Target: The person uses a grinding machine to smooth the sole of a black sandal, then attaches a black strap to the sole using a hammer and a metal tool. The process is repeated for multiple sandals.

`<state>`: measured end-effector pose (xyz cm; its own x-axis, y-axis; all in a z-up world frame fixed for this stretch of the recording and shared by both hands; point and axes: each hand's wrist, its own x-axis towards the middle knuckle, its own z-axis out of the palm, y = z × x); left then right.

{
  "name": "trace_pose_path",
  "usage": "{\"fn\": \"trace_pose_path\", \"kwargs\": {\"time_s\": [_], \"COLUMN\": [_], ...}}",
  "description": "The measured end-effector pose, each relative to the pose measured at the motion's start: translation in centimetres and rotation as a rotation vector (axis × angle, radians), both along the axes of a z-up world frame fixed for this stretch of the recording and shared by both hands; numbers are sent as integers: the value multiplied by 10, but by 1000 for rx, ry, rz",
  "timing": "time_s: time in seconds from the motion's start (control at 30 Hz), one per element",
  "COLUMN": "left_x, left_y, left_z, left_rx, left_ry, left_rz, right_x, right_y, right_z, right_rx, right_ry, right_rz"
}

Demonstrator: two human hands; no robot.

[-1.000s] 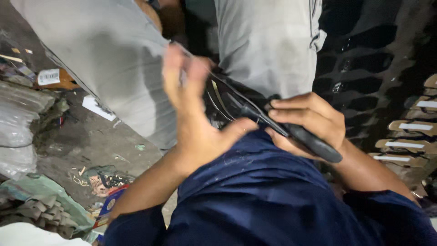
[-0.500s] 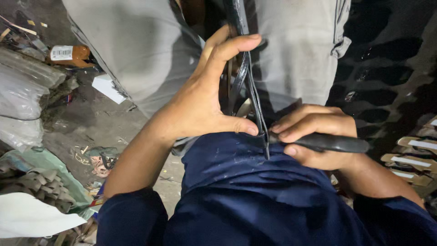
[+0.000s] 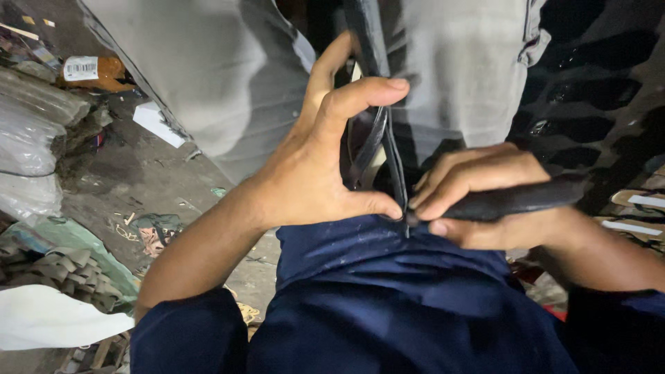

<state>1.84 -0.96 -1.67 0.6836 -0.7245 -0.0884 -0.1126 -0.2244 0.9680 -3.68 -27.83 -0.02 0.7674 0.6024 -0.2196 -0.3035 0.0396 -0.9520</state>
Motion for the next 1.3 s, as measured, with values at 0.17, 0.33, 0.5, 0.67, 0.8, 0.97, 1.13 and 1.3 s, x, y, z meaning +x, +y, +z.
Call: {"fn": "trace_pose_path", "kwargs": {"time_s": [0.17,0.33,0.5,0.67,0.8,0.97,1.13,1.3], "left_x": [2,7,6,4,13,44,62,61], "left_y": [0,6,3,-1,7,35,44,28], "left_z": [-1,3,4,8,15,18,17,11], "left_rx": [39,-25,7,18,38,-88,-34,-74], "left_ry": [67,171,-18,44,-34,187,145,-104], "left_rz": [-11,43,-6,-1,0,65,-18,27], "right_x": [7,2,-6,11,24,18,10,22], "right_y": [-9,-7,4,0,1,11,13,24], "right_z": [5,-2,-6,-5,-4,-4,-4,-4], "right_rx": [-58,37,-21,-214,-90,106,94,23], "right_ry": [-54,-73,-219,-237,-169,-132,-139,-200], "right_rz": [70,-58,-159,-181,-189,-195,-214,-249]}}
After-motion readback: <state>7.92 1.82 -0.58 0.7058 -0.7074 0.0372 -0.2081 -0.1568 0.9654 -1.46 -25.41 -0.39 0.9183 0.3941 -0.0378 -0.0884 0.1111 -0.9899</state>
